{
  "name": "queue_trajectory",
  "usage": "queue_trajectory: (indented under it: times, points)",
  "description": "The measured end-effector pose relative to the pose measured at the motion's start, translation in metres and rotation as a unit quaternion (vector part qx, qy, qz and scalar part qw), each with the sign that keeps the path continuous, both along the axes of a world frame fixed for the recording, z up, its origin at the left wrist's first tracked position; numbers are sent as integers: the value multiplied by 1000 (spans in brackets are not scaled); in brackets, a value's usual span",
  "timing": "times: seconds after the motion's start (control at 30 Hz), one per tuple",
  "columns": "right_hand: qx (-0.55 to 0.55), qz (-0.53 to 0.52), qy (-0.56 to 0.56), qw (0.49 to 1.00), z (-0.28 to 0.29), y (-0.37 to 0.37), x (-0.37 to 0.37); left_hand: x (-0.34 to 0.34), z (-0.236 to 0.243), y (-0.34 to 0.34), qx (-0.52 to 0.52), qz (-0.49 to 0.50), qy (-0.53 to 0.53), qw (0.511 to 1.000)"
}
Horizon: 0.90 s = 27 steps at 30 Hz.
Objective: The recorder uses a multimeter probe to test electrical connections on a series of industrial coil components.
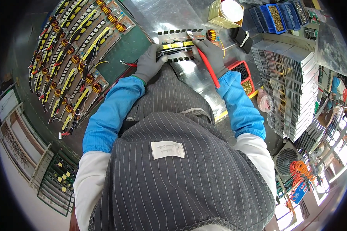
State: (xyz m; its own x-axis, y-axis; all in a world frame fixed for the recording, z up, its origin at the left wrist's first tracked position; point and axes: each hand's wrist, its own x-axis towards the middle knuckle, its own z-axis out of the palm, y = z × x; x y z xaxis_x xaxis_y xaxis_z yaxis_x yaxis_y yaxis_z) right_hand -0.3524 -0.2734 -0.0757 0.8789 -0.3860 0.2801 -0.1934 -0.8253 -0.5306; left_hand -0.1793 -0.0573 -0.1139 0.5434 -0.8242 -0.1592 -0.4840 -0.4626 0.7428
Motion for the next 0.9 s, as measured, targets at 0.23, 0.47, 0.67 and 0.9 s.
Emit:
queue_trajectory:
  times: [0.23, 0.47, 0.67, 0.9]
  points:
    - [-50, 15, -10, 999, -7, 2, -5, 0, -2, 0, -9, -4, -14, 1000]
    - [-65, -24, -29, 997, 6, 4, -13, -1, -3, 0, -1, 3, -9, 1000]
    - [-22, -26, 5, 999, 10, -10, -16, 0, -4, -1, 1, 1, -7, 1000]
    - [-22, -15, 8, 1000, 2, -13, -12, 0, -4, 0, -3, 2, 1, 1000]
